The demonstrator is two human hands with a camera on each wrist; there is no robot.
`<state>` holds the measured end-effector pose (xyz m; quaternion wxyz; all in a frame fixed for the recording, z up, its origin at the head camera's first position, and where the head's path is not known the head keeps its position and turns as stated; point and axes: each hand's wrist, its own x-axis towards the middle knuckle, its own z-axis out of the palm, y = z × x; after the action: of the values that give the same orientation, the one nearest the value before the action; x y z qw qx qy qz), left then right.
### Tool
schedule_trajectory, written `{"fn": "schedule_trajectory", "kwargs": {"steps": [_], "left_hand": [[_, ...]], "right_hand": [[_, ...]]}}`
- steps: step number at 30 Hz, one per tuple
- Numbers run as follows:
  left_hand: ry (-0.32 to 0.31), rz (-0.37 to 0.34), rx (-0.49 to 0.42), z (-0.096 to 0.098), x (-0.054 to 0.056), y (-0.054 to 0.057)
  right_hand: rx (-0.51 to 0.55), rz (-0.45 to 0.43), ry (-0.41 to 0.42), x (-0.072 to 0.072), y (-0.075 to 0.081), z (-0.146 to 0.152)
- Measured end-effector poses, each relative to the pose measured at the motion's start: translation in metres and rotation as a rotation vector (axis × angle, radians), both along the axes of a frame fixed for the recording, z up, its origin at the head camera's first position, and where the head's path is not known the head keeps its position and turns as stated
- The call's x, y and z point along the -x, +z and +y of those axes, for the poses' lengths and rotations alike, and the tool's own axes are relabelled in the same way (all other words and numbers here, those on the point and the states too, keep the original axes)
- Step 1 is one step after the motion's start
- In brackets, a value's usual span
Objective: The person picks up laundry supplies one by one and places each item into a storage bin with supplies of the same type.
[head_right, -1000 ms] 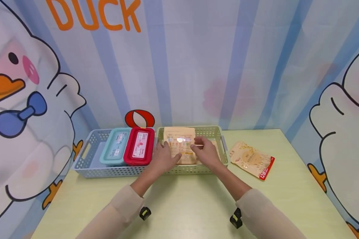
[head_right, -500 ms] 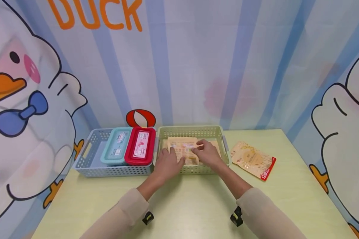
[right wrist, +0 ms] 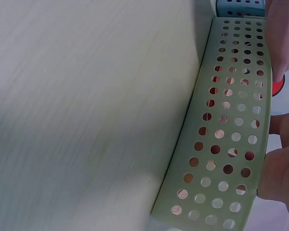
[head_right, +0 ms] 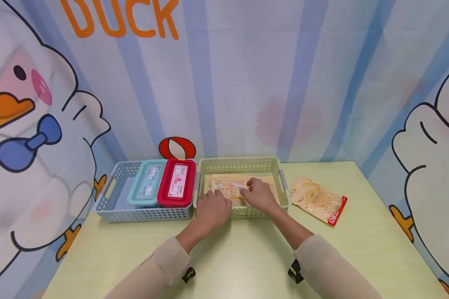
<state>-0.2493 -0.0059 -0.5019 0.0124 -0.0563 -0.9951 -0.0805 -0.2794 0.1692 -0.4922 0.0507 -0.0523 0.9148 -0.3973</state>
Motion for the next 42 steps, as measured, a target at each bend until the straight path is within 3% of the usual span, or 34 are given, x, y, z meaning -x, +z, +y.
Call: {"fn": "schedule_trajectory", "kwargs": {"steps": [7, 28, 38, 42], "left_hand": [[0.000, -0.018, 0.056, 0.0017, -0.0002, -0.0001], [-0.008, -0.002, 0.065, 0.0038, -0.0006, -0.0024], [-0.006, 0.045, 0.097, 0.0044, -0.0002, -0.0017], [-0.005, 0.027, 0.081, 0.0020, -0.0013, 0.0010]], "right_hand": [[-0.042, 0.031, 0.005, -0.0020, 0.0009, -0.0044], [-0.073, 0.086, 0.022, -0.0051, 0.0013, -0.0038], [0.034, 0.095, 0.009, -0.0061, 0.0016, 0.0011], [0.101, 0.095, 0.020, -0.0050, 0.0013, 0.0014]]}}
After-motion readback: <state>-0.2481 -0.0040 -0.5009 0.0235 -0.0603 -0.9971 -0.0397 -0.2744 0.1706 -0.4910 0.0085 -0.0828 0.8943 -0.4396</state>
